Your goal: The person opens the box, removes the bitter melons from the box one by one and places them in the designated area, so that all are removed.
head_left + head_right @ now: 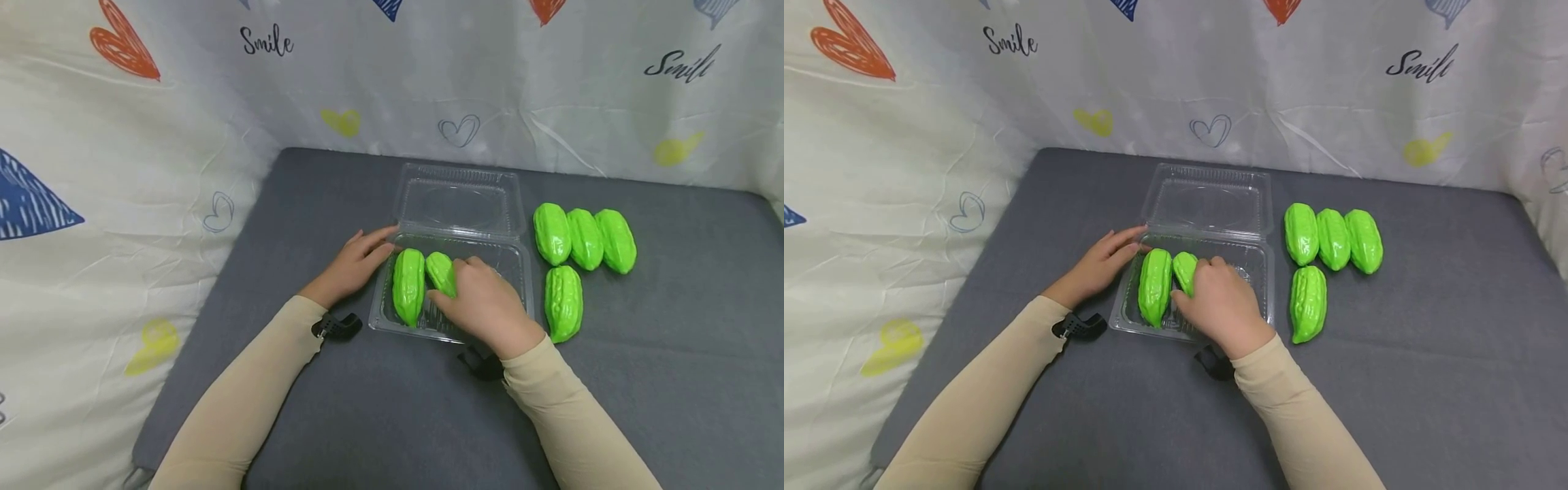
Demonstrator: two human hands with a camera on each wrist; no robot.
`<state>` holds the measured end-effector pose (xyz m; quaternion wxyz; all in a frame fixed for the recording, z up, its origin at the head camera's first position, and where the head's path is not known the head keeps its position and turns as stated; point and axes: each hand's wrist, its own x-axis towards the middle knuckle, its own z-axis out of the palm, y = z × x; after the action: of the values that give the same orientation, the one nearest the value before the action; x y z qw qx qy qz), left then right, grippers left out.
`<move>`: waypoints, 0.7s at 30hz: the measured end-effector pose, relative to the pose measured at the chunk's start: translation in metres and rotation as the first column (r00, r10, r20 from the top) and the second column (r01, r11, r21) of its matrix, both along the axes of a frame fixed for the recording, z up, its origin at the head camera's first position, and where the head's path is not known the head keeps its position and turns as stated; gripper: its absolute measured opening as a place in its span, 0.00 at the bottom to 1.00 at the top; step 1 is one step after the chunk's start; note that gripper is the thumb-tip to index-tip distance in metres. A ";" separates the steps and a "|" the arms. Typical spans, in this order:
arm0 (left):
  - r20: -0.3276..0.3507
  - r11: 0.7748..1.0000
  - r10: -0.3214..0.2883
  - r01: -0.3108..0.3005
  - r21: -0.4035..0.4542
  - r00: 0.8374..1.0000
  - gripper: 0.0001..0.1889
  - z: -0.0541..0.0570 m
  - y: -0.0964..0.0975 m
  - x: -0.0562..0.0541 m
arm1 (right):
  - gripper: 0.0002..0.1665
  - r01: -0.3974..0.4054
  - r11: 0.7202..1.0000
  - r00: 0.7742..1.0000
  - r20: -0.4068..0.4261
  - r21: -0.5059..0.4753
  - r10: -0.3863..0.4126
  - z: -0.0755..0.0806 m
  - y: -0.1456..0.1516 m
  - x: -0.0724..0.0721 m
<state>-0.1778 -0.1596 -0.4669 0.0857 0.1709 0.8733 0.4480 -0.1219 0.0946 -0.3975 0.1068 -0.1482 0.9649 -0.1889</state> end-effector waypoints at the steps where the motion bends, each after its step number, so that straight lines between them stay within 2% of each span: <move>1: -0.002 1.000 -0.002 0.002 -0.001 1.000 0.27 0.001 0.000 0.000 | 0.34 0.000 1.000 1.000 0.004 0.001 0.000 0.000 0.001 -0.001; 4: -0.005 1.000 -0.004 0.004 0.003 1.000 0.26 0.001 0.000 -0.001 | 0.30 -0.011 1.000 1.000 0.006 -0.008 0.011 -0.001 0.002 -0.003; 8: -0.006 1.000 -0.003 0.003 0.005 1.000 0.26 0.001 0.000 -0.002 | 0.18 -0.030 0.999 1.000 0.000 -0.040 0.030 -0.002 0.003 -0.004; 11: -0.006 1.000 -0.001 0.001 0.004 1.000 0.26 0.001 0.000 -0.002 | 0.13 -0.039 0.998 0.999 -0.013 -0.056 0.039 -0.003 0.004 -0.006; 14: -0.002 1.000 0.000 0.000 0.004 1.000 0.26 0.001 0.000 -0.002 | 0.14 -0.031 0.997 0.999 -0.008 -0.067 0.031 -0.003 0.005 -0.007; 18: 0.001 1.000 0.000 0.000 0.001 1.000 0.26 0.001 0.000 -0.002 | 0.17 -0.015 0.995 0.999 0.045 -0.099 0.020 -0.001 0.007 -0.007; 21: 0.003 1.000 -0.004 0.004 -0.001 1.000 0.26 0.002 0.001 -0.001 | 0.25 -0.002 0.994 0.996 0.084 -0.113 0.012 0.002 0.010 -0.006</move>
<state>-0.1787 -0.1590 -0.4651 0.0879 0.1722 0.8730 0.4478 -0.1277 0.1041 -0.3951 0.1396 -0.1494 0.9467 -0.2488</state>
